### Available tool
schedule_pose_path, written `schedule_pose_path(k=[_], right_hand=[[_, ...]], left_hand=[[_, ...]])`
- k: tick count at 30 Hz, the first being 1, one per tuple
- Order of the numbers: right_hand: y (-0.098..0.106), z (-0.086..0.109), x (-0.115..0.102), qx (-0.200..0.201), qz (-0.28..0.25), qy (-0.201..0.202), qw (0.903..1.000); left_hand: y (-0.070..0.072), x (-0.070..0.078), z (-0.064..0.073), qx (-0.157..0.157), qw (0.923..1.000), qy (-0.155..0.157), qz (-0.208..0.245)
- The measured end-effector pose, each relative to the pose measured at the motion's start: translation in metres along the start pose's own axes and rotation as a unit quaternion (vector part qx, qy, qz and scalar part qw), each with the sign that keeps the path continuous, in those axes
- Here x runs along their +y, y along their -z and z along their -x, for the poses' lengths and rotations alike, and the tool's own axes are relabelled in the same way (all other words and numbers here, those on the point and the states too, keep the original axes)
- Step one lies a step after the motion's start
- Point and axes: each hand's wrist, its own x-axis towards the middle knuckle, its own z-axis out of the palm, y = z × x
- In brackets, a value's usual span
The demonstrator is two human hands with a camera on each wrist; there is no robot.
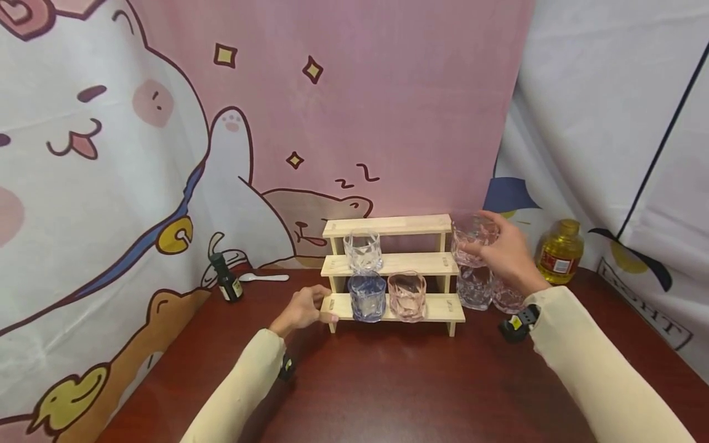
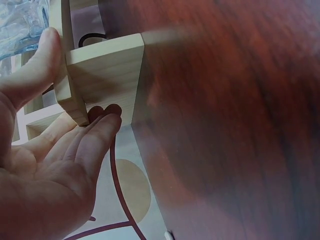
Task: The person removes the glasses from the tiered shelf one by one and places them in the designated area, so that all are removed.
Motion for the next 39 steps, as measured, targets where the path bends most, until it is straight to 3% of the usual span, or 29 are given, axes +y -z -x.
schedule_pose_path(k=[16,29,39], right_hand=[[0.026,0.013,0.042,0.046,0.05,-0.031,0.9972],[0.038,0.021,0.073,0.042,0.043,-0.067,0.9959],[0.044,0.027,0.089,0.072,0.052,-0.103,0.9908]], left_hand=[[-0.001,0.0,-0.003,0.001,1.0,-0.004,0.0],[0.001,0.0,0.0,0.002,0.9999,0.001,0.011],[0.0,-0.001,0.0,0.002,0.9999,0.004,0.015]])
